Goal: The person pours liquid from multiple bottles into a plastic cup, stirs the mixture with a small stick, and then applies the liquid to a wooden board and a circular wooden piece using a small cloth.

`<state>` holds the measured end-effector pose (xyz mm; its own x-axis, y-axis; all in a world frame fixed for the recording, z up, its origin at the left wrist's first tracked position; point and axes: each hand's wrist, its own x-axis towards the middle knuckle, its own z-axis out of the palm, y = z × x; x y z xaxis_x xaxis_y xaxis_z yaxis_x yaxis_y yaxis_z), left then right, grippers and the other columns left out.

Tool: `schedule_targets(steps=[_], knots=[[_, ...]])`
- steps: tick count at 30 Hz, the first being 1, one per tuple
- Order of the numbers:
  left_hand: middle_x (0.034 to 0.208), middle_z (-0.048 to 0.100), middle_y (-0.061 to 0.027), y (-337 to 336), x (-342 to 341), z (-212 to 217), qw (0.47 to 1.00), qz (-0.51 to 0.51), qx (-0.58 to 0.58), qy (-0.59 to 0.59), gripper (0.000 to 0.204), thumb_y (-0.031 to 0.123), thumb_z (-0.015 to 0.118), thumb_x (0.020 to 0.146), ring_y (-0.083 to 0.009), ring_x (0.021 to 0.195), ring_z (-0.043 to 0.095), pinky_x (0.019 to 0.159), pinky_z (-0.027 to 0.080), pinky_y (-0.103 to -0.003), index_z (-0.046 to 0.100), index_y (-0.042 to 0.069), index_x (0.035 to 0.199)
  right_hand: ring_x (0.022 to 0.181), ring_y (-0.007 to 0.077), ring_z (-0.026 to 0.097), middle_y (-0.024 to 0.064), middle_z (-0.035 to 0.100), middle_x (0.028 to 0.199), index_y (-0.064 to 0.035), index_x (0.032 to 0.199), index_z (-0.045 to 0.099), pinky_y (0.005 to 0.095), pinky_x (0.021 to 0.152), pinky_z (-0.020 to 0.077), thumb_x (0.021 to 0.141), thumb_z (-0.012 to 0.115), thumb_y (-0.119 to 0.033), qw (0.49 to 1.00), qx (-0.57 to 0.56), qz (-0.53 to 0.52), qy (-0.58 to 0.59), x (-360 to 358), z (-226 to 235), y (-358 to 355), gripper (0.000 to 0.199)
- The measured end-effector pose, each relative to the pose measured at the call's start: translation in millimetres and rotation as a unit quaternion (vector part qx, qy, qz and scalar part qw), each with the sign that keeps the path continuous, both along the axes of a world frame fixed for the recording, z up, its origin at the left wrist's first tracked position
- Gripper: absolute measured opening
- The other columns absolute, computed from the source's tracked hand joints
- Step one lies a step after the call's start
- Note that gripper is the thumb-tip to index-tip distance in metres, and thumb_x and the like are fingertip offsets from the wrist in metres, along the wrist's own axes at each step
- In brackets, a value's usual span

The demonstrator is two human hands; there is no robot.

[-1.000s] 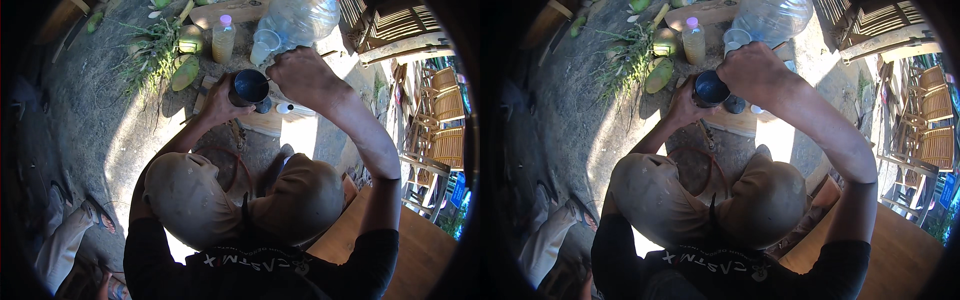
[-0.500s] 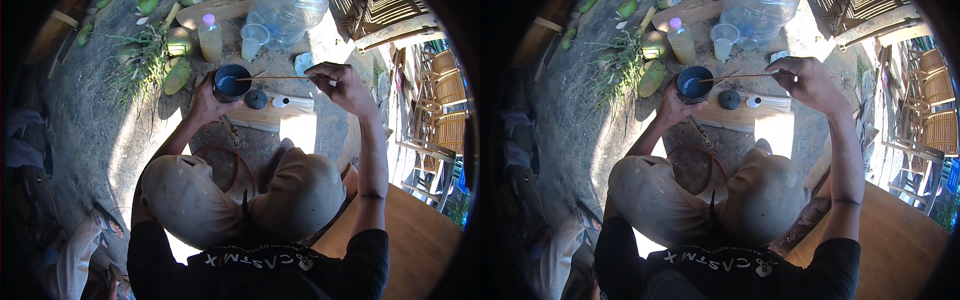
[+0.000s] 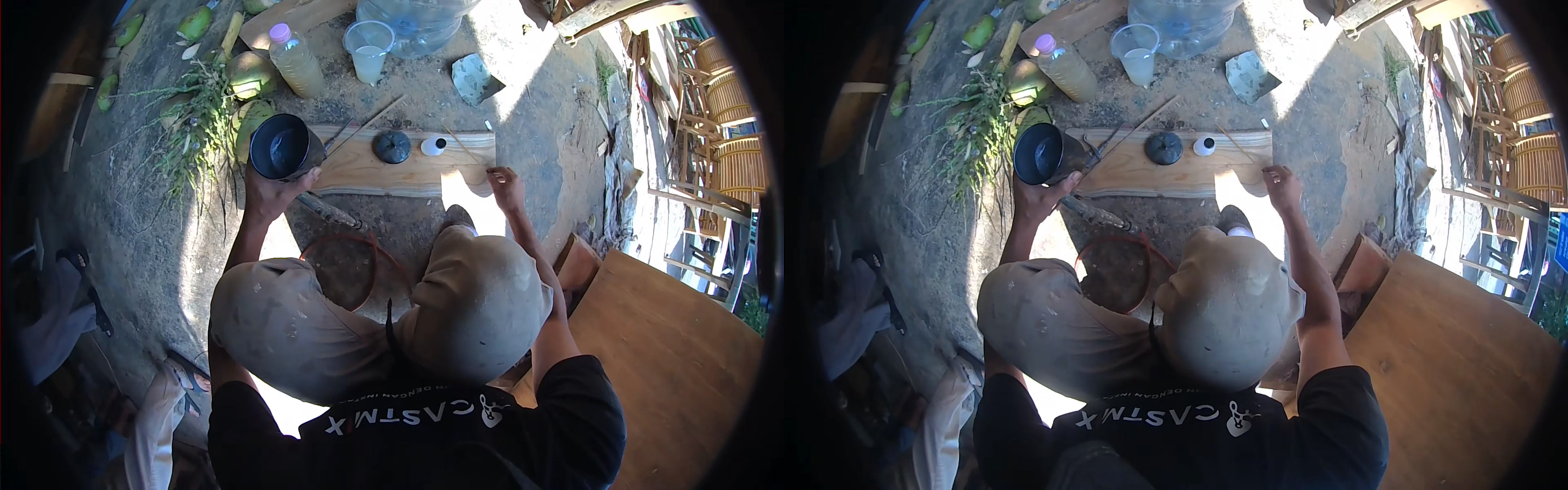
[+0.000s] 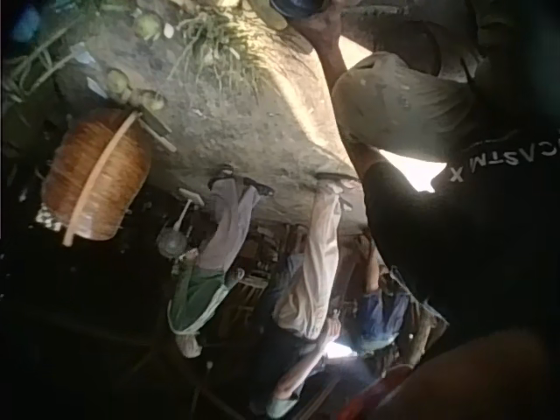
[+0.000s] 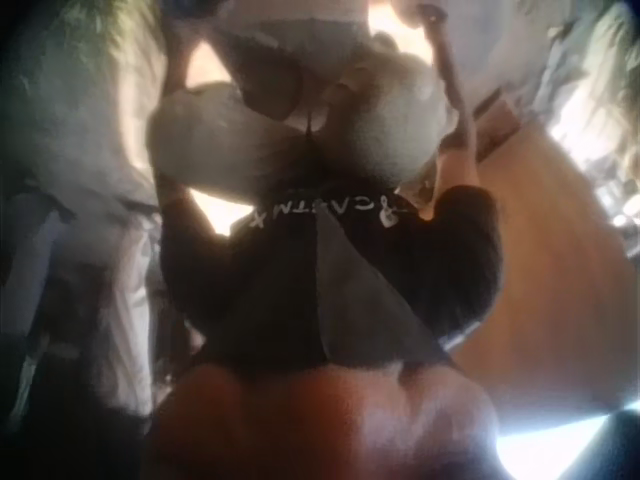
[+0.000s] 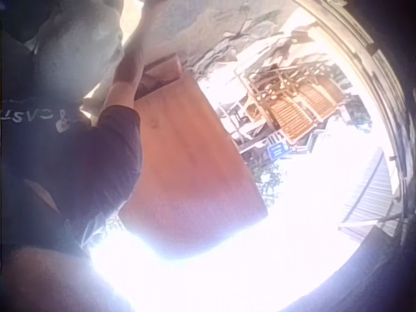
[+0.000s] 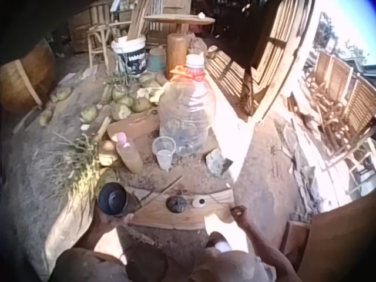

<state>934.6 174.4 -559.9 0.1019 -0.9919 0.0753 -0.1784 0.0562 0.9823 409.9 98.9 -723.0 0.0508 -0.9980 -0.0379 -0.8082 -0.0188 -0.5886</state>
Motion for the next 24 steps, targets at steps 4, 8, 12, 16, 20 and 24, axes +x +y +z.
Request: schedule_targets(steps=[4,8,12,16,20,24], knots=[[0.123,0.070,-0.0149,17.0,15.7,2.4,0.999,0.022,-0.007,-0.032,0.070,0.014,0.093,0.075,-0.0236,0.113,0.069,0.100,0.056,-0.039,0.057,-0.002,0.133,0.083,0.0355,0.073,0.0138,0.073,0.097,-0.0037,0.104,0.073,0.0478,0.076,0.0593,0.095,0.075,-0.024,0.990,-0.096,-0.013,0.103,77.4,39.0,32.6,0.022],[0.123,0.070,-0.0146,13.0,7.5,6.9,0.998,0.017,-0.019,-0.059,0.072,0.016,0.094,0.074,-0.0239,0.112,0.070,0.099,0.056,-0.039,0.058,-0.001,0.134,0.103,0.0359,0.070,0.0151,0.068,0.111,-0.0054,0.114,0.064,0.0480,0.085,0.0593,0.095,0.075,-0.025,0.941,-0.109,0.321,0.007,165.0,67.5,33.6,0.030],[0.122,0.071,-0.0146,7.2,7.2,11.6,0.997,-0.007,-0.020,-0.069,0.074,0.020,0.095,0.073,-0.0240,0.112,0.070,0.099,0.056,-0.038,0.058,-0.001,0.134,0.130,0.0477,0.055,0.0319,0.052,0.143,0.0005,0.142,0.053,0.0554,0.109,0.0461,0.092,0.071,-0.015,0.889,-0.180,0.380,0.182,246.1,43.6,-5.5,0.055],[0.122,0.071,-0.0133,8.3,12.0,19.7,0.995,0.015,-0.022,-0.092,0.076,0.023,0.096,0.073,-0.0229,0.112,0.070,0.099,0.056,-0.039,0.058,0.000,0.135,0.137,0.0588,0.046,0.0421,0.042,0.154,0.0051,0.150,0.048,0.0647,0.114,0.0354,0.087,0.069,-0.009,0.866,-0.056,0.365,0.337,279.6,20.7,-23.9,0.068],[0.126,0.069,-0.0136,0.4,17.0,37.5,0.999,0.022,-0.032,-0.034,0.079,0.027,0.097,0.072,-0.0235,0.116,0.068,0.102,0.054,-0.040,0.058,0.000,0.135,0.126,0.0581,0.055,0.0345,0.055,0.133,0.0041,0.143,0.049,0.0646,0.102,0.0438,0.085,0.073,-0.014,0.858,0.007,0.366,0.359,274.2,35.1,-35.7,0.066],[0.127,0.067,-0.0144,24.4,34.1,63.1,0.996,0.037,-0.018,-0.076,0.082,0.030,0.097,0.073,-0.0252,0.119,0.067,0.103,0.054,-0.038,0.058,0.000,0.139,0.105,0.0546,0.068,0.0327,0.057,0.125,0.0016,0.138,0.044,0.0590,0.089,0.0570,0.078,0.088,-0.026,0.879,0.098,0.438,0.163,280.7,121.5,-18.0,0.079]])
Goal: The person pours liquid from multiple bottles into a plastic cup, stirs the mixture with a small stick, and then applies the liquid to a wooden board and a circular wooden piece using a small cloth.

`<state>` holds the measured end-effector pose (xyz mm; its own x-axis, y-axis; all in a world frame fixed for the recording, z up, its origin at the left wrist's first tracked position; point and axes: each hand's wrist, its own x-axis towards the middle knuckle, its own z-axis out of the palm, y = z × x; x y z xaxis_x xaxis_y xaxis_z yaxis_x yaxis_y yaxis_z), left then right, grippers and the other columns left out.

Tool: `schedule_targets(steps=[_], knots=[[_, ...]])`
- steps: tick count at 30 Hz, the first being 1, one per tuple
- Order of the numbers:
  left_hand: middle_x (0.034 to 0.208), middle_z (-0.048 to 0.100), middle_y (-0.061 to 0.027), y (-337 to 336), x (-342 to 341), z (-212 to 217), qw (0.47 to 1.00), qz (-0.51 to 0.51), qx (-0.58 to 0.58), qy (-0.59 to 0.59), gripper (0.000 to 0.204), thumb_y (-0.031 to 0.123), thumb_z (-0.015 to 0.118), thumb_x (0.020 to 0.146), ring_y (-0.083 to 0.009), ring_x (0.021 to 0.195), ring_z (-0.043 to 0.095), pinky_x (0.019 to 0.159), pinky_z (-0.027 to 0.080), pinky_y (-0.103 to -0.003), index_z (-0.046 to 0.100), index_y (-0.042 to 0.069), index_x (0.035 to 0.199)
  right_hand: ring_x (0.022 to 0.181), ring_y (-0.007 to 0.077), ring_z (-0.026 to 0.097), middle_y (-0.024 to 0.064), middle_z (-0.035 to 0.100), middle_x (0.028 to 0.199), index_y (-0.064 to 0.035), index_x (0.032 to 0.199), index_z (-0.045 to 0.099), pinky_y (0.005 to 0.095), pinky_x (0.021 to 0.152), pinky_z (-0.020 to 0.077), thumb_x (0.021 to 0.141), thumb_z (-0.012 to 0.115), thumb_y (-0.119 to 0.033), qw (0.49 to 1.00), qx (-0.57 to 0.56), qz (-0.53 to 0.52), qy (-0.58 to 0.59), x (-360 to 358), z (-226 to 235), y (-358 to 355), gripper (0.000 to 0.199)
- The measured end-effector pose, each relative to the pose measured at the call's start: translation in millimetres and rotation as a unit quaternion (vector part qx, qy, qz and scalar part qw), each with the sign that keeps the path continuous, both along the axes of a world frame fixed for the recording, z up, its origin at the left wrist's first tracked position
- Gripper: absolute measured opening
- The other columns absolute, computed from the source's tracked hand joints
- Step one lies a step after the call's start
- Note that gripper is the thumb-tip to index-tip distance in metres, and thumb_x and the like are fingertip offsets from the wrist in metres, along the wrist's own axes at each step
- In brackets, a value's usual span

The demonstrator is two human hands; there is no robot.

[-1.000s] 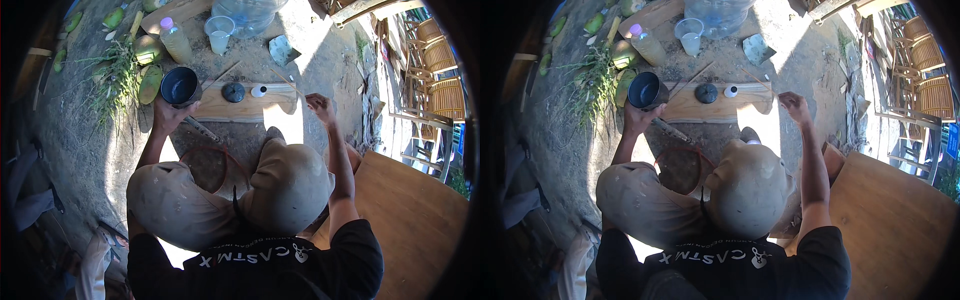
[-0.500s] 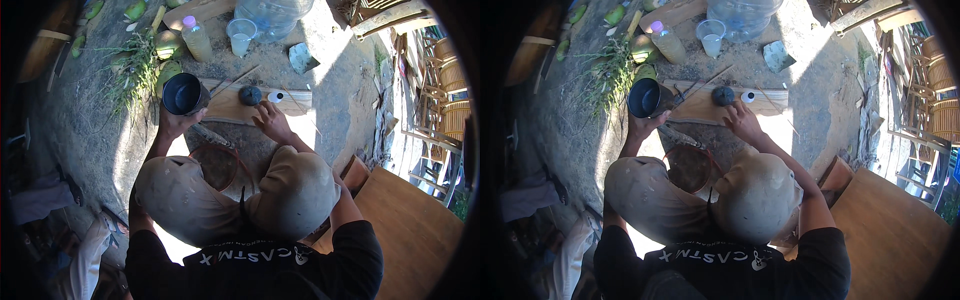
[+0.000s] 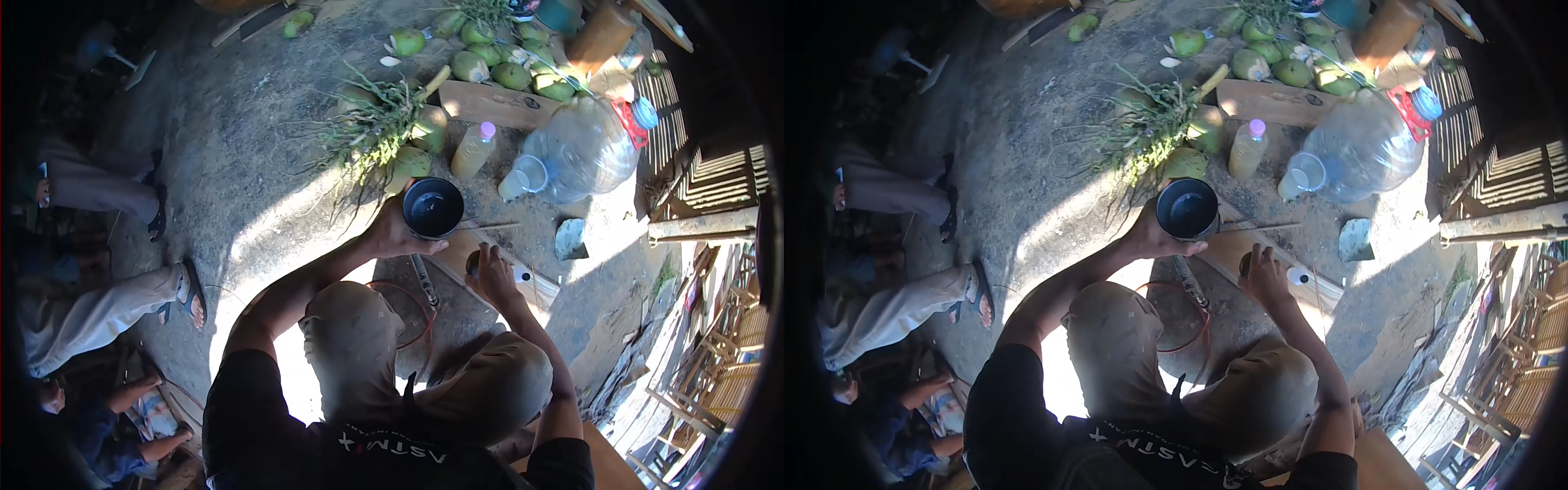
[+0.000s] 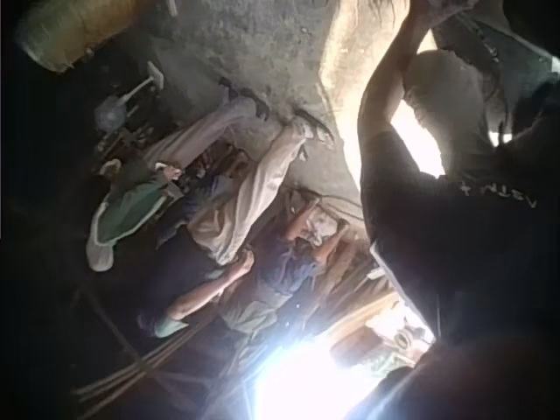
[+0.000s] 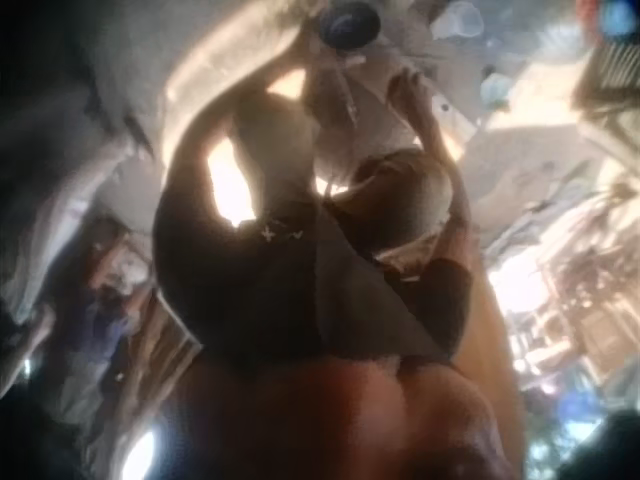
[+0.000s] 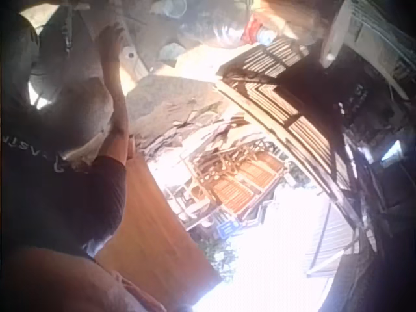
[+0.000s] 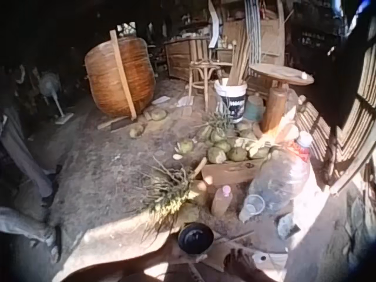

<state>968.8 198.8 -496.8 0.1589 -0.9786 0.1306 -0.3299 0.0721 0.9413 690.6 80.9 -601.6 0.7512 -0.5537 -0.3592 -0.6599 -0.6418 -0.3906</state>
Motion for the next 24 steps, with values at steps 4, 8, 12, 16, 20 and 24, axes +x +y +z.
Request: schedule_targets(steps=[4,8,12,16,20,24], knots=[[0.128,0.068,-0.0164,2.8,-11.3,49.7,0.997,0.048,-0.061,-0.028,0.087,0.037,0.096,0.070,-0.0309,0.118,0.069,0.106,0.054,-0.044,0.058,0.002,0.140,0.111,0.0433,0.069,0.0267,0.064,0.130,0.0001,0.149,0.055,0.0501,0.093,0.0566,0.083,0.085,-0.018,0.961,0.044,0.008,-0.274,17.0,181.2,-33.9,0.075],[0.138,0.062,-0.0195,4.9,-38.9,115.4,0.999,0.041,-0.029,-0.007,0.098,0.036,0.096,0.062,-0.0353,0.126,0.064,0.108,0.052,-0.046,0.053,0.002,0.144,0.114,0.0337,0.066,0.0254,0.061,0.140,-0.0004,0.158,0.046,0.0425,0.094,0.0543,0.085,0.078,-0.006,0.937,0.056,-0.018,-0.344,32.7,313.9,-41.5,0.080],[0.133,0.062,-0.0201,-5.5,-71.2,178.1,0.997,0.063,-0.049,-0.021,0.103,0.035,0.096,0.061,-0.0376,0.120,0.065,0.103,0.054,-0.048,0.050,0.002,0.147,0.125,0.0452,0.061,0.0292,0.056,0.144,0.0003,0.157,0.046,0.0509,0.103,0.0517,0.087,0.079,-0.011,0.938,0.055,0.166,-0.300,46.4,422.2,-41.7,0.078],[0.130,0.063,-0.0197,8.4,-106.7,244.4,0.991,0.123,-0.025,-0.042,0.105,0.034,0.096,0.059,-0.0384,0.117,0.064,0.100,0.053,-0.050,0.048,0.002,0.147,0.134,0.0520,0.055,0.0327,0.053,0.148,0.0013,0.155,0.048,0.0546,0.109,0.0485,0.090,0.077,-0.011,0.936,0.080,0.240,-0.244,43.7,493.4,-24.7,0.072],[0.129,0.063,-0.0191,20.4,-129.6,348.8,0.990,0.133,0.056,0.013,0.102,0.029,0.096,0.061,-0.0395,0.120,0.062,0.102,0.053,-0.052,0.049,0.004,0.146,0.139,0.0515,0.053,0.0338,0.050,0.153,-0.0088,0.159,0.048,0.0555,0.110,0.0505,0.094,0.079,-0.019,0.930,0.089,0.289,-0.208,29.5,570.2,-32.3,0.072],[0.129,0.065,-0.0197,28.1,-158.2,434.4,0.969,0.152,0.188,0.041,0.102,0.027,0.095,0.063,-0.0409,0.123,0.062,0.102,0.053,-0.052,0.046,0.006,0.150,0.136,0.0462,0.058,0.0266,0.057,0.147,-0.0123,0.153,0.054,0.0509,0.109,0.0523,0.086,0.085,-0.015,0.905,0.130,0.357,-0.190,29.8,657.4,-41.9,0.074]])
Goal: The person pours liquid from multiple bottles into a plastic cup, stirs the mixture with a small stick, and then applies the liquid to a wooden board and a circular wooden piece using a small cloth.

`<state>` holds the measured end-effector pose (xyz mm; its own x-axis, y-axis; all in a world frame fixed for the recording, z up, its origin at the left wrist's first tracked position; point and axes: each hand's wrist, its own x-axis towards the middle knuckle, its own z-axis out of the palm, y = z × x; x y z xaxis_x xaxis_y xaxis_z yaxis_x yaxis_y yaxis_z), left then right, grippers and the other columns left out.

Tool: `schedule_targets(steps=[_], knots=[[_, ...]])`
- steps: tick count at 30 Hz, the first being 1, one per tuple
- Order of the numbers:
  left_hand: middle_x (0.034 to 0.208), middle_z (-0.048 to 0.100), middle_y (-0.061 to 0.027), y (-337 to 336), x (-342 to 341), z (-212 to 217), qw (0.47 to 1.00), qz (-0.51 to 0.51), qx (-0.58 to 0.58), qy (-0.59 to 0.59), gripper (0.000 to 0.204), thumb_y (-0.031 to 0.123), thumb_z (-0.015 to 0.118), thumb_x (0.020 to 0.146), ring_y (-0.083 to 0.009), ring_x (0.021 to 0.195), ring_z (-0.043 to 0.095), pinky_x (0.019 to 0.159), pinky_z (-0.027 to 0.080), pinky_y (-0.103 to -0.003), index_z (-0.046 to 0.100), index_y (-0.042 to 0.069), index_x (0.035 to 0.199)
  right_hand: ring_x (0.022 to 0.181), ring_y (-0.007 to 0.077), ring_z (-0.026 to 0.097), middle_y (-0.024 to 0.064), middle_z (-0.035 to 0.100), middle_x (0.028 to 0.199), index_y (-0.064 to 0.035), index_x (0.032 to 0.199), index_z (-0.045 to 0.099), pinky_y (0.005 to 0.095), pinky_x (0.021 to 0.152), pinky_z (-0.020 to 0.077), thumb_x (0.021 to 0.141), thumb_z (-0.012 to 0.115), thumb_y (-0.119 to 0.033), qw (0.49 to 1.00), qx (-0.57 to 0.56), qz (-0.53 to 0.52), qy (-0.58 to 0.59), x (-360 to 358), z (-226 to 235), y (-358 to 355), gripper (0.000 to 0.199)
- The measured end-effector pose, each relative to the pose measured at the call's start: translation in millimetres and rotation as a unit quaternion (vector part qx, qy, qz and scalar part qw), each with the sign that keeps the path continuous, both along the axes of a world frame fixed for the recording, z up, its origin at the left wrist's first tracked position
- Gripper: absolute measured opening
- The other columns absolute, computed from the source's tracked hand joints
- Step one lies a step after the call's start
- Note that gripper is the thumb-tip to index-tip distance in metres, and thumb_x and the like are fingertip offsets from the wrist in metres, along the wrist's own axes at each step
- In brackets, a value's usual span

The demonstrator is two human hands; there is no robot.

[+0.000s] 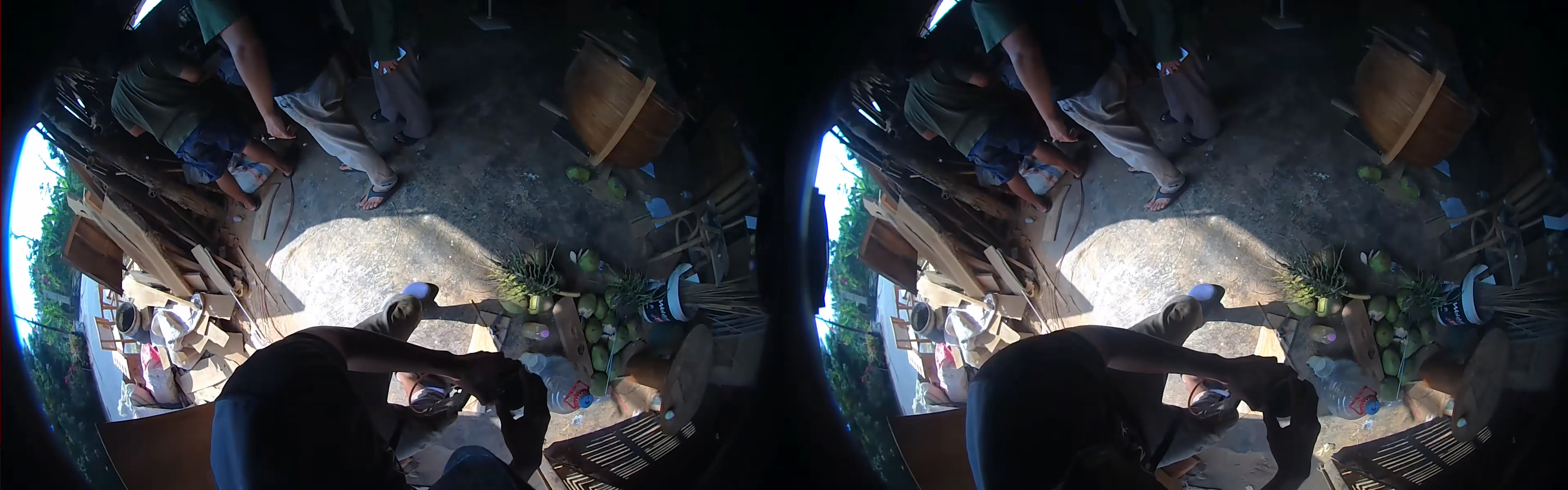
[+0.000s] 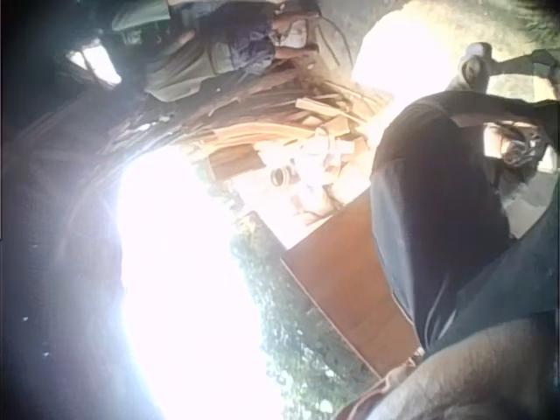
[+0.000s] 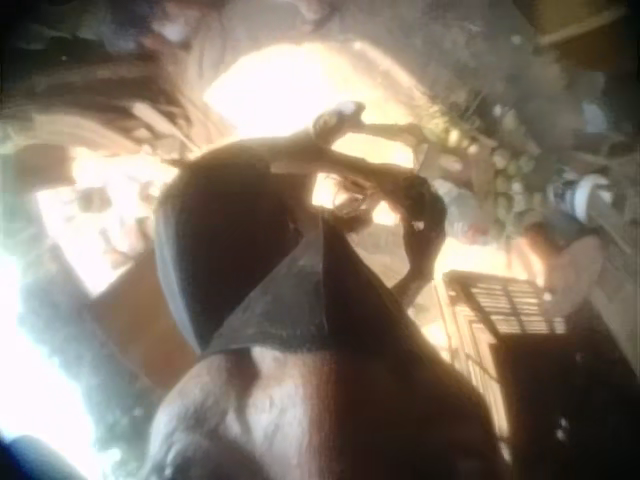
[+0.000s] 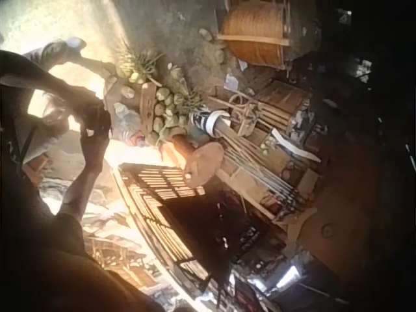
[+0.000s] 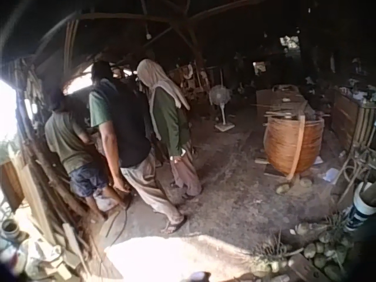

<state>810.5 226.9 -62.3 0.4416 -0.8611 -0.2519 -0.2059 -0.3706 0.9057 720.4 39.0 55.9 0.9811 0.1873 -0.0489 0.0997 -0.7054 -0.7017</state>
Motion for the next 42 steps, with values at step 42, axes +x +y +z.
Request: schedule_targets(steps=[42], knots=[[0.132,0.065,-0.0198,25.3,-5.0,277.1,0.659,-0.667,-0.345,-0.042,0.076,0.023,0.095,0.073,-0.0341,0.126,0.064,0.103,0.053,-0.044,0.059,-0.001,0.136,0.100,0.0412,0.069,0.0171,0.068,0.109,-0.0103,0.119,0.071,0.0534,0.091,0.0557,0.083,0.077,-0.049,0.550,-0.141,-0.811,-0.142,-62.1,231.6,301.8,0.052]])
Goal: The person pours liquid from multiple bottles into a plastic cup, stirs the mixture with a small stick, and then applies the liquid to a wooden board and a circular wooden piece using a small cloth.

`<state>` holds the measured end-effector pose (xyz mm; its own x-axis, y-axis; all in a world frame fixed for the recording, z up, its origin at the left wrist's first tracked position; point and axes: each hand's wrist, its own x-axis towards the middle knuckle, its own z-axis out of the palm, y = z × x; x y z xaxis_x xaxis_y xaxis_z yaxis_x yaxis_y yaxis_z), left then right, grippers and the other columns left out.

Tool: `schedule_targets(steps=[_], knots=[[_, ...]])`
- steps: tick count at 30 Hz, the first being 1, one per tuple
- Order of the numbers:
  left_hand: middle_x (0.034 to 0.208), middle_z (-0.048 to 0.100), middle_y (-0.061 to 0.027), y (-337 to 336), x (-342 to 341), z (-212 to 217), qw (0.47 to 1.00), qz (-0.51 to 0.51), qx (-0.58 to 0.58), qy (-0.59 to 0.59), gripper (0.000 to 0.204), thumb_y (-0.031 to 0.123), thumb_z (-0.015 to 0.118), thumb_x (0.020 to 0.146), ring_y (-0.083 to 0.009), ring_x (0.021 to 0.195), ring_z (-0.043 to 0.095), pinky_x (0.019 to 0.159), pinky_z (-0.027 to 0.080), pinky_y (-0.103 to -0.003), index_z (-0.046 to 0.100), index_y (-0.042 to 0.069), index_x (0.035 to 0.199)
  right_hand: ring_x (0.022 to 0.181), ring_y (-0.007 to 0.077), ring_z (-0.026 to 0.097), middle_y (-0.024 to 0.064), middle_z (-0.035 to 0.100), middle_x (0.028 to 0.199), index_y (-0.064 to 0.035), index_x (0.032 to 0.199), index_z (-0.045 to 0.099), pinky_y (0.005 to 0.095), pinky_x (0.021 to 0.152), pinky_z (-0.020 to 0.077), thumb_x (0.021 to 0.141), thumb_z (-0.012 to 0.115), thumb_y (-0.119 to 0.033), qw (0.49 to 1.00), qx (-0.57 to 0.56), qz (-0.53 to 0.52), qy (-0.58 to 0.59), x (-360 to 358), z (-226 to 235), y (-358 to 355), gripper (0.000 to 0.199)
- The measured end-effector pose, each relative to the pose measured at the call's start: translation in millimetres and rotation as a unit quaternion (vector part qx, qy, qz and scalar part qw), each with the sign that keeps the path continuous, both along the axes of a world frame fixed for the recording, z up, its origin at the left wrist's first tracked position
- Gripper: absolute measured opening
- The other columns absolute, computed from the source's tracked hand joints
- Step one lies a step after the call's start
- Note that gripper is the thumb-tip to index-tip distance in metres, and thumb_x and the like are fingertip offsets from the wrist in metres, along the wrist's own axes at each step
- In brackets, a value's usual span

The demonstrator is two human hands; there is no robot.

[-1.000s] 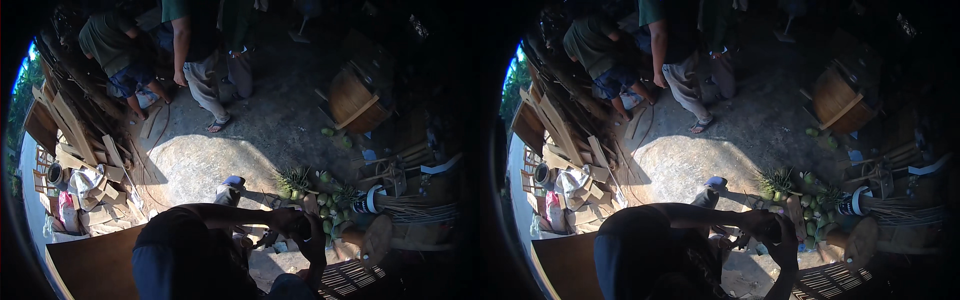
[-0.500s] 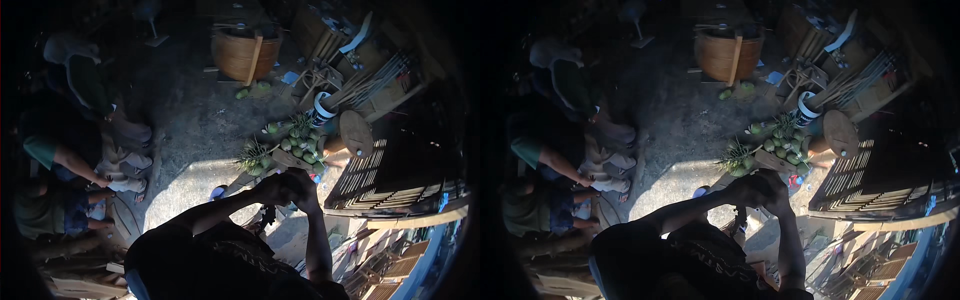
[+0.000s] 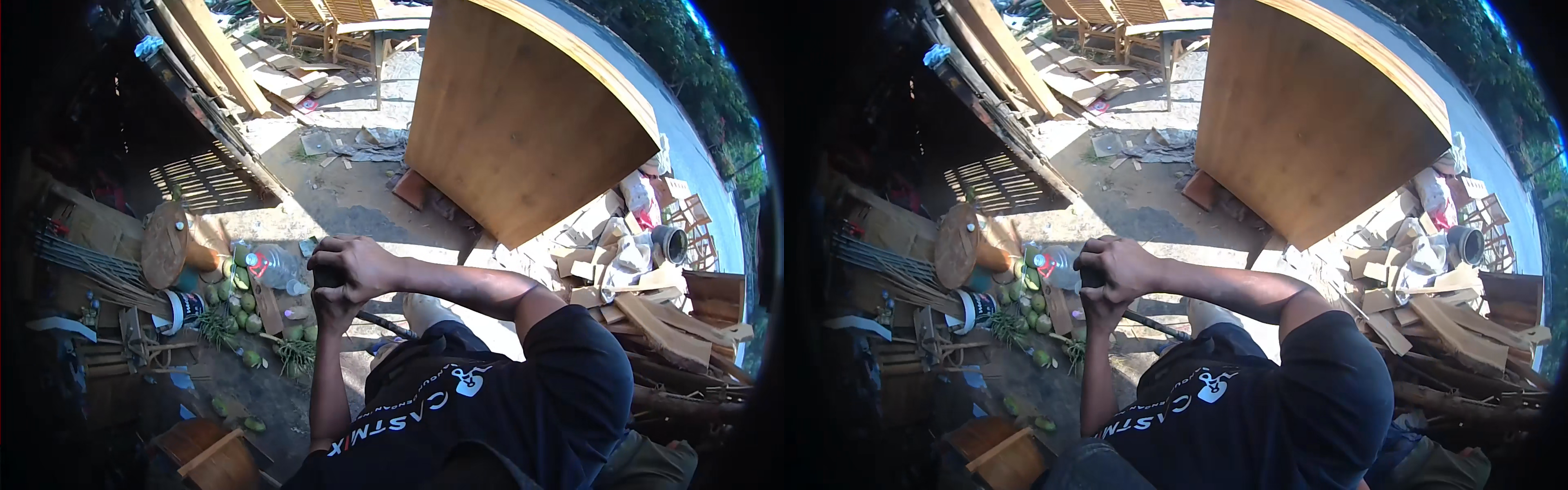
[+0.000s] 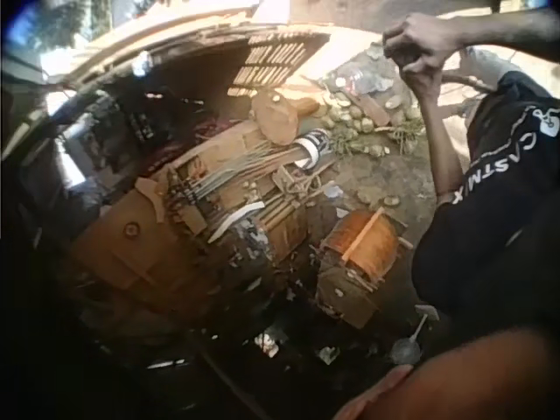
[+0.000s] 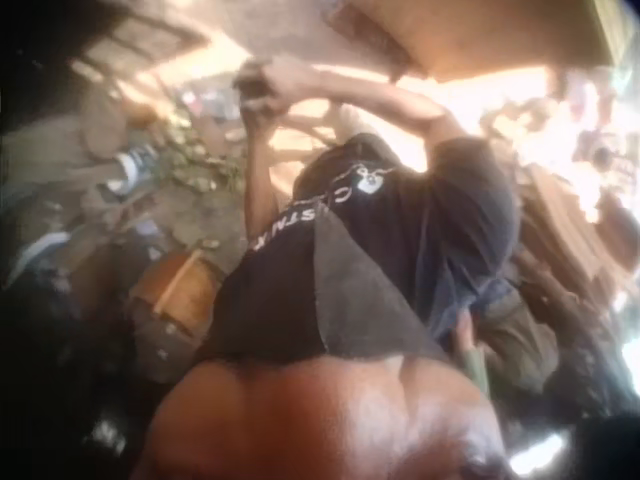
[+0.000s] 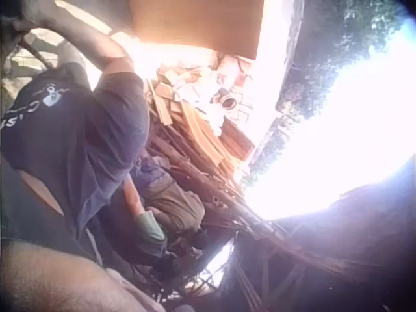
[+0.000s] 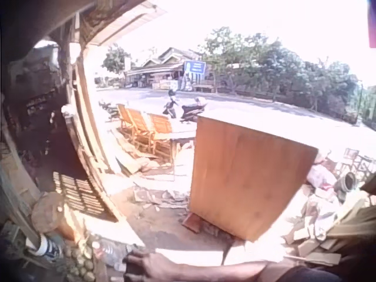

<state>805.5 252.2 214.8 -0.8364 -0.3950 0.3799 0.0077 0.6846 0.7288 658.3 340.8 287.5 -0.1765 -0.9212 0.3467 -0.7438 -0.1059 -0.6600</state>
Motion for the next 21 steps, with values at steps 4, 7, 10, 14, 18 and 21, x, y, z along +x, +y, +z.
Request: schedule_targets(steps=[4,7,10,14,18,21], knots=[[0.134,0.064,-0.0197,26.8,-52.6,13.6,0.995,-0.091,0.028,-0.007,0.074,0.025,0.095,0.074,-0.0343,0.129,0.063,0.106,0.051,-0.043,0.061,-0.001,0.134,0.111,0.0417,0.065,0.0172,0.067,0.114,-0.0081,0.118,0.071,0.0514,0.093,0.0532,0.085,0.078,-0.051,0.994,-0.019,-0.104,0.011,-28.1,12.6,55.0,0.054],[0.120,0.071,-0.0153,37.5,-85.2,27.0,0.988,-0.109,0.106,-0.032,0.063,0.022,0.093,0.075,-0.0301,0.114,0.070,0.098,0.056,-0.042,0.066,0.001,0.128,0.134,0.0350,0.057,0.0196,0.058,0.141,-0.0050,0.146,0.052,0.0491,0.112,0.0455,0.088,0.079,-0.053,0.961,-0.115,-0.090,-0.233,-58.6,14.3,91.1,0.079],[0.104,0.075,-0.0069,36.4,-123.3,36.1,0.977,-0.149,0.154,0.013,0.042,0.008,0.089,0.078,-0.0188,0.096,0.073,0.087,0.059,-0.037,0.070,0.002,0.115,0.149,0.0333,0.046,0.0242,0.047,0.157,-0.0007,0.162,0.033,0.0499,0.124,0.0369,0.093,0.076,-0.059,0.937,-0.127,-0.080,-0.316,-92.6,-17.0,132.2,0.100],[0.109,0.074,-0.0078,40.7,-170.6,57.6,0.965,-0.109,0.233,0.057,0.039,-0.001,0.085,0.081,-0.0177,0.096,0.070,0.093,0.056,-0.036,0.070,-0.003,0.116,0.138,0.0412,0.056,0.0278,0.050,0.154,0.0029,0.162,0.032,0.0520,0.115,0.0469,0.087,0.080,-0.063,0.967,0.123,-0.010,-0.221,-103.6,-51.7,165.2,0.110],[0.110,0.074,-0.0106,39.3,-233.5,49.1,0.971,-0.074,0.226,0.036,0.047,0.009,0.091,0.078,-0.0197,0.097,0.070,0.092,0.057,-0.038,0.069,-0.003,0.117,0.111,0.0432,0.068,0.0279,0.067,0.122,0.0006,0.146,0.053,0.0501,0.091,0.0546,0.096,0.076,-0.050,0.966,0.060,-0.107,-0.230,-117.1,-65.3,157.1,0.074],[0.109,0.075,-0.0100,43.4,-271.6,48.3,0.971,-0.111,0.205,0.048,0.046,0.010,0.090,0.079,-0.0197,0.097,0.070,0.092,0.056,-0.037,0.069,-0.002,0.118,0.103,0.0424,0.070,0.0269,0.069,0.111,-0.0075,0.138,0.059,0.0502,0.086,0.0534,0.098,0.075,-0.045,0.937,0.088,-0.155,-0.300,-150.6,-59.3,152.7,0.057]])
